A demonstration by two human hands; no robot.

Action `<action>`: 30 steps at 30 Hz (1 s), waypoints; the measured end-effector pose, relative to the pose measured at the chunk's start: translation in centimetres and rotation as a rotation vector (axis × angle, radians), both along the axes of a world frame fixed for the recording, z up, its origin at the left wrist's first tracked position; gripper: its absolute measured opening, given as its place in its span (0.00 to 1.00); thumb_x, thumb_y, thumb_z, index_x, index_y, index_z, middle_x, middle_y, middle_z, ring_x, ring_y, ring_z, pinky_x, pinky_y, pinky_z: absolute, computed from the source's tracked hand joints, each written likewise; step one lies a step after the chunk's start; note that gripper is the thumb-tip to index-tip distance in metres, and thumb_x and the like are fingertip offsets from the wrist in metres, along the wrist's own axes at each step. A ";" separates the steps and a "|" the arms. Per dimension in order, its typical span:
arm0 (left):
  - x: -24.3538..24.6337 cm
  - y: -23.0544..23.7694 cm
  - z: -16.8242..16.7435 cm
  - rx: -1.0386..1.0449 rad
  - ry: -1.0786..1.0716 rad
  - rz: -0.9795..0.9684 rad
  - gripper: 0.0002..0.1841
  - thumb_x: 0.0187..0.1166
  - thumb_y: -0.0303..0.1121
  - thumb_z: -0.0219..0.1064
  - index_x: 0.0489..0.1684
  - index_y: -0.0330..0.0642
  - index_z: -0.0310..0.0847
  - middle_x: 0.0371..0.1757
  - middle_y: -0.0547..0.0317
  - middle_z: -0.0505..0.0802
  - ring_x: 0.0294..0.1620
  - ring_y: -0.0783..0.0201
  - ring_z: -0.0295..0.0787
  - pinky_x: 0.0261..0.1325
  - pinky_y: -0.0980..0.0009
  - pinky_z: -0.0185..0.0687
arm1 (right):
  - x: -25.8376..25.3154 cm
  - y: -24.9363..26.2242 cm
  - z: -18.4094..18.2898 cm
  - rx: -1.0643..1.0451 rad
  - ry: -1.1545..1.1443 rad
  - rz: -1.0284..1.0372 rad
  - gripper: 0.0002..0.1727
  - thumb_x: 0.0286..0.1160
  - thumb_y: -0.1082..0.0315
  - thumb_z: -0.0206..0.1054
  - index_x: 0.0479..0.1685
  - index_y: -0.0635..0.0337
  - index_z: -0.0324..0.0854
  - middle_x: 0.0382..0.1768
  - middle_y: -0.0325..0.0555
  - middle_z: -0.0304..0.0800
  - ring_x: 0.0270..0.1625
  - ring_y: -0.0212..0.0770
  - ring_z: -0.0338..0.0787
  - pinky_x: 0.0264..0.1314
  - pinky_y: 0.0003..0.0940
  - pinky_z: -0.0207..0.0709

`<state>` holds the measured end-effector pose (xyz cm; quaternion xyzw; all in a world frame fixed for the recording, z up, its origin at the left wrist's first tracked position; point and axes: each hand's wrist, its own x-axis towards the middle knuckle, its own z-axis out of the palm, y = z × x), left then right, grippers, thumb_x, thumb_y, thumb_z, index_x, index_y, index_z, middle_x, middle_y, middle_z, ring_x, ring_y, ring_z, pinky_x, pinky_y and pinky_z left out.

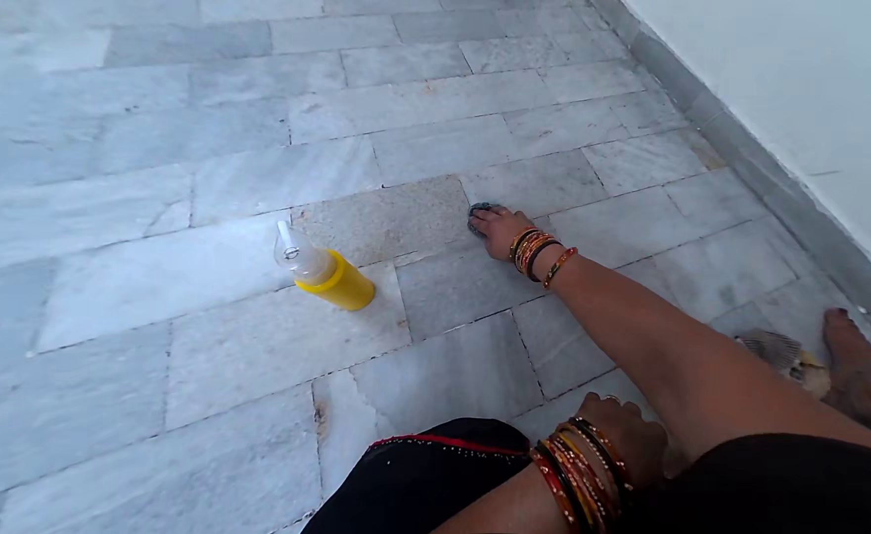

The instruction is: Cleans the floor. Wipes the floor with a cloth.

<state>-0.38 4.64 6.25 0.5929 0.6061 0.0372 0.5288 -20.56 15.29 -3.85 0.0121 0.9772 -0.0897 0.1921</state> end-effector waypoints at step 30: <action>1.9 1.1 -5.1 0.060 0.033 -0.032 0.19 0.92 0.32 0.53 0.76 0.35 0.77 0.76 0.33 0.83 0.75 0.31 0.81 0.65 0.30 0.79 | -3.0 -0.4 0.6 0.050 -0.027 -0.124 0.31 0.77 0.73 0.65 0.84 0.51 0.75 0.88 0.48 0.68 0.88 0.63 0.66 0.74 0.73 0.67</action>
